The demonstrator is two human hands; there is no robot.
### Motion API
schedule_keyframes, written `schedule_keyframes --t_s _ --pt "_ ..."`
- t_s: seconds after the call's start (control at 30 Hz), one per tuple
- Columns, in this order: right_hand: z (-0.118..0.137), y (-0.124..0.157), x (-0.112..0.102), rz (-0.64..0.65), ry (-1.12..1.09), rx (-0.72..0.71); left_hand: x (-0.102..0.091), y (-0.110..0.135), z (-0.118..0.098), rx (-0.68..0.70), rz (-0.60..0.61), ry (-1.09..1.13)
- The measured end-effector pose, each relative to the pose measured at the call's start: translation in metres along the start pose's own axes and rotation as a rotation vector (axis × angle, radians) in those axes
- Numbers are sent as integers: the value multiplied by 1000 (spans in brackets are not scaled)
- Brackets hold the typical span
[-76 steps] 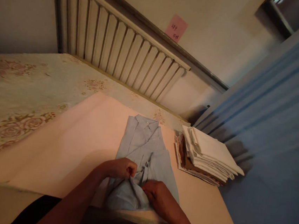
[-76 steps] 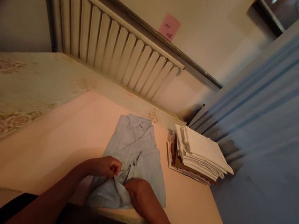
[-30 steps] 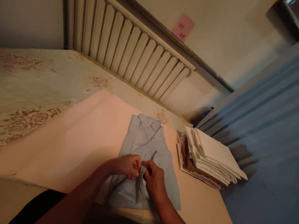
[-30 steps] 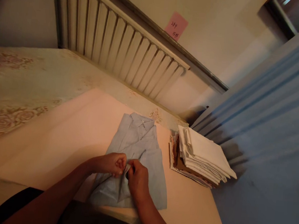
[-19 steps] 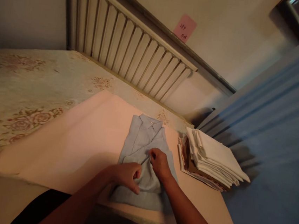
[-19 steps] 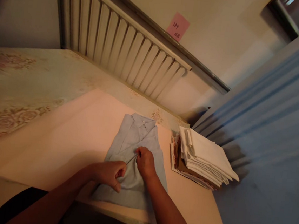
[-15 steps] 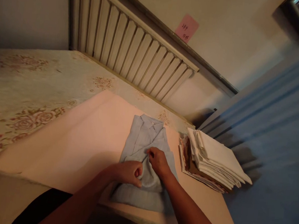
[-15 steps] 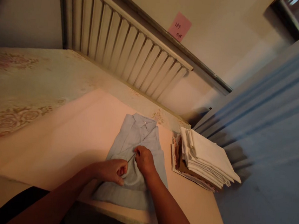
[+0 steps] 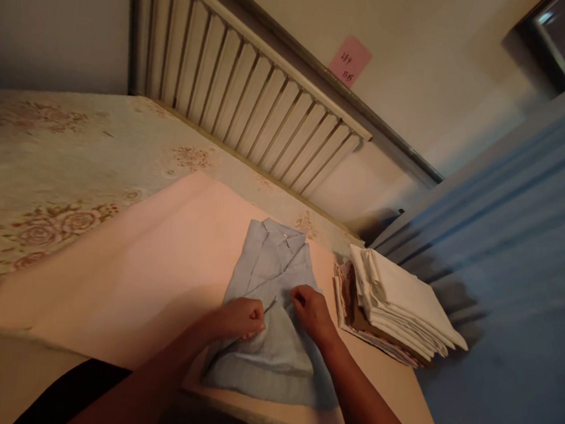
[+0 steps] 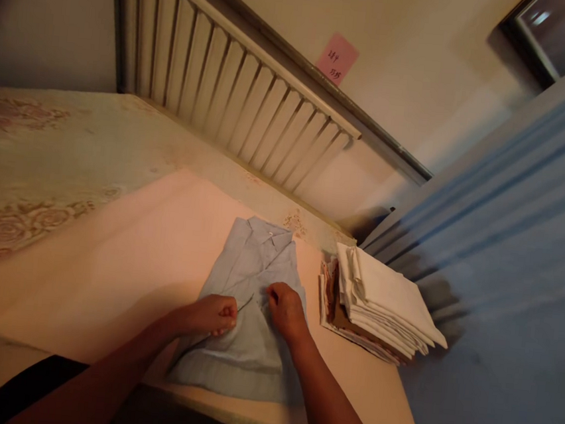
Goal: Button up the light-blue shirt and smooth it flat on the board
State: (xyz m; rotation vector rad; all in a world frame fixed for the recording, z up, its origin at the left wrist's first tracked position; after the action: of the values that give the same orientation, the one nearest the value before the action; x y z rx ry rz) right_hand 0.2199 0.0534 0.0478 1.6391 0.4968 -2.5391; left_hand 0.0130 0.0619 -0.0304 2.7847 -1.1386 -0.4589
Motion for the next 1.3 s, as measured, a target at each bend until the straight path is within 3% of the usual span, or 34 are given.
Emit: schedule_keyframes --t_s 0.1,0.27,0.47,0.63,0.93,1.07,1.17,1.3 --pt "-2 14 -4 12 -106 122 1 -3 1 -36 -14 30" --pt "5 30 5 177 -559 472 -1 0 -7 -84 -33 53" --pt "17 28 13 110 -936 660 -1 1 -8 -73 -19 61" --pt "23 24 15 112 -957 497 -1 1 -7 -66 -10 56" --pt "22 20 29 36 -390 91 -3 4 -16 -109 -21 60" --pt "14 18 38 6 -253 -35 -3 5 -16 -110 -29 66" --pt "10 11 40 -6 -266 -19 -3 7 -17 -108 -32 78" --pt "9 -2 36 -1 -438 148 -3 7 -18 -112 -29 81"
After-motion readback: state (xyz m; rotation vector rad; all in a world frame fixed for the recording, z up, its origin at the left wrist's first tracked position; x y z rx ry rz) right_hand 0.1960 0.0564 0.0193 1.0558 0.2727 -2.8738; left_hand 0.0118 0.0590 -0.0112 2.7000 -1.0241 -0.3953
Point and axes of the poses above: each hand's wrist, its own y-axis away from the middle knuckle, its own x-axis out of the palm, z = x × y, the point moved 1 cm from there along -y, towards the middle knuckle, and after that the axes turned 3 degrees about -x, right-handed, at the moved point
